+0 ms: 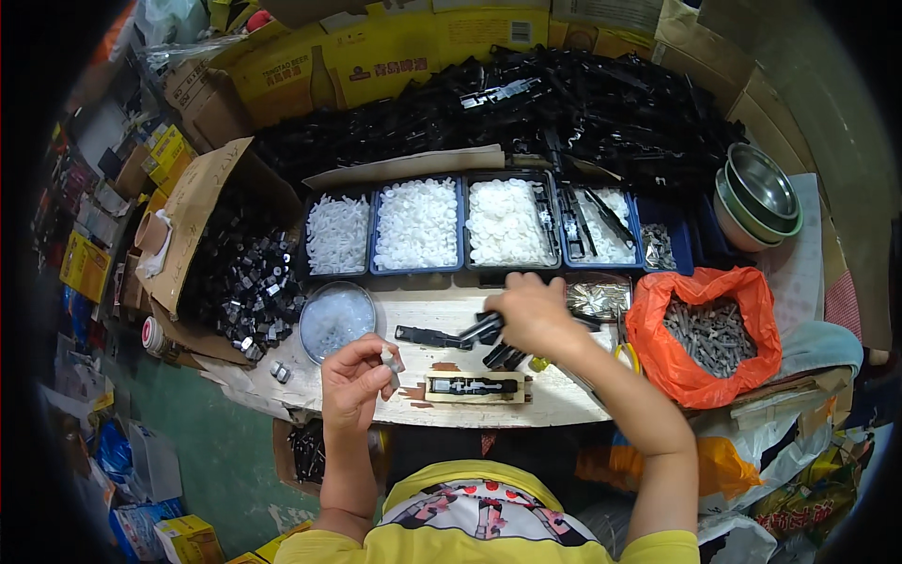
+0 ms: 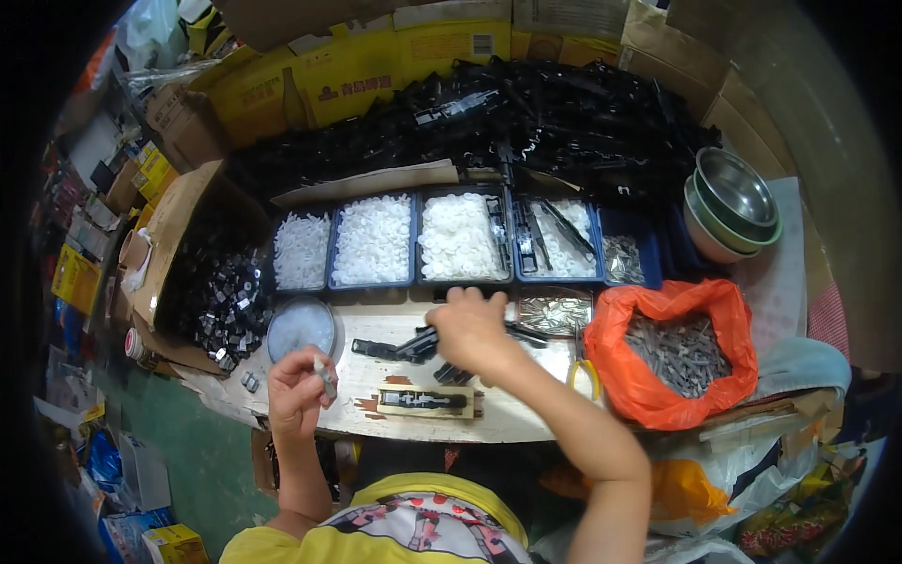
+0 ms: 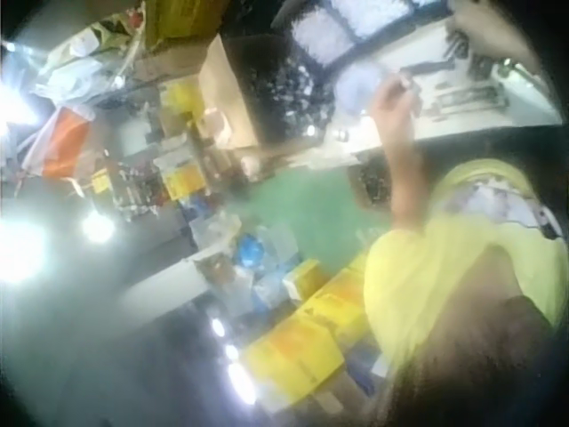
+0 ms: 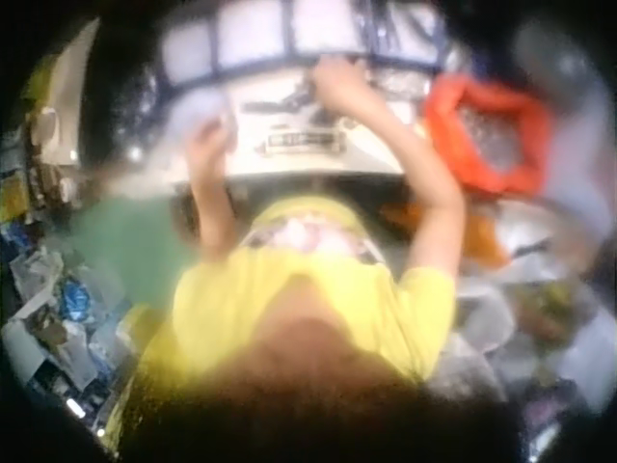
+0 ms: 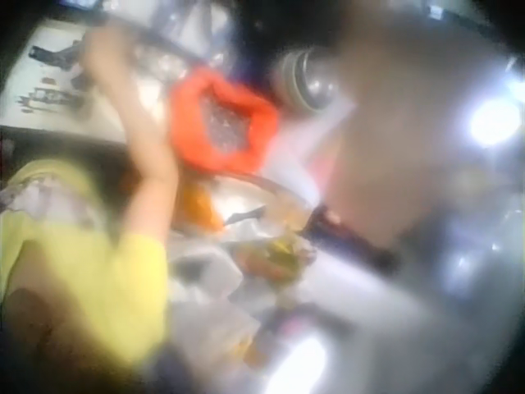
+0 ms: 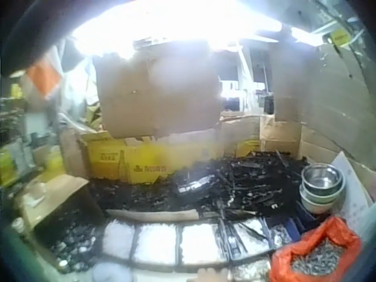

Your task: The person assembles small lock mechanisms at a cluttered workbench. They pick up black lock bodies, insert white plastic components and metal pins, and use a hammer to tap parts into place. Finished units are placed into a cardboard box to the left.

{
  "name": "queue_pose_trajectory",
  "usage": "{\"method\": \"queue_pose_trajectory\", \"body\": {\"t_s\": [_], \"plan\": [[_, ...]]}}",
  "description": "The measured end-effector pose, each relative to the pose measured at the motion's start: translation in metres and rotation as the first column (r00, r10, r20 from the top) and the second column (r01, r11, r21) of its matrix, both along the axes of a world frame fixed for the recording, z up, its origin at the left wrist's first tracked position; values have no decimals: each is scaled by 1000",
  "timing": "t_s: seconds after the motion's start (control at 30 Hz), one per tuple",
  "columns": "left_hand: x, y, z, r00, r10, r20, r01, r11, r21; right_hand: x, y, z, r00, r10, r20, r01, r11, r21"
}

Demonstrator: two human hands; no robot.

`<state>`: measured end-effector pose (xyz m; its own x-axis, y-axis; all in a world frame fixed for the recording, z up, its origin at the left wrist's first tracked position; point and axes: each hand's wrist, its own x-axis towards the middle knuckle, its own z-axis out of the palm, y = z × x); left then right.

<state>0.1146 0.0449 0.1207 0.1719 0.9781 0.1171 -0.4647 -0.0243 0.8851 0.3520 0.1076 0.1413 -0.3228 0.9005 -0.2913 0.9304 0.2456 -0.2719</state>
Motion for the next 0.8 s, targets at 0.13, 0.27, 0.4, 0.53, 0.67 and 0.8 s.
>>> {"method": "queue_pose_trajectory", "body": {"t_s": [0.13, 0.27, 0.4, 0.53, 0.67, 0.8], "plan": [[-7, -2, -4, 999, 41, 4, -41, 999, -3, -43, 19, -39, 996, 30, 81, -35, 998, 55], [-14, -5, -11, 998, 66, 19, -66, 998, -21, -64, 35, -52, 988, 2, 156, -34, 978, 206], [-12, -3, -14, 997, 62, 38, -60, 997, -39, -55, 38, -76, 994, 39, 103, -85, 869, 487], [-2, 1, -14, 1000, 17, 21, -15, 999, -52, -12, 18, -58, 970, 124, -208, 38, 769, 638], [10, 4, -19, 1000, -14, -5, 13, 995, -94, 70, -10, -66, 978, -122, -171, 207, 711, 672], [33, 10, -18, 996, -73, -44, 67, 988, -136, 126, -43, -93, 958, -284, -45, 256, 771, 583]]}}
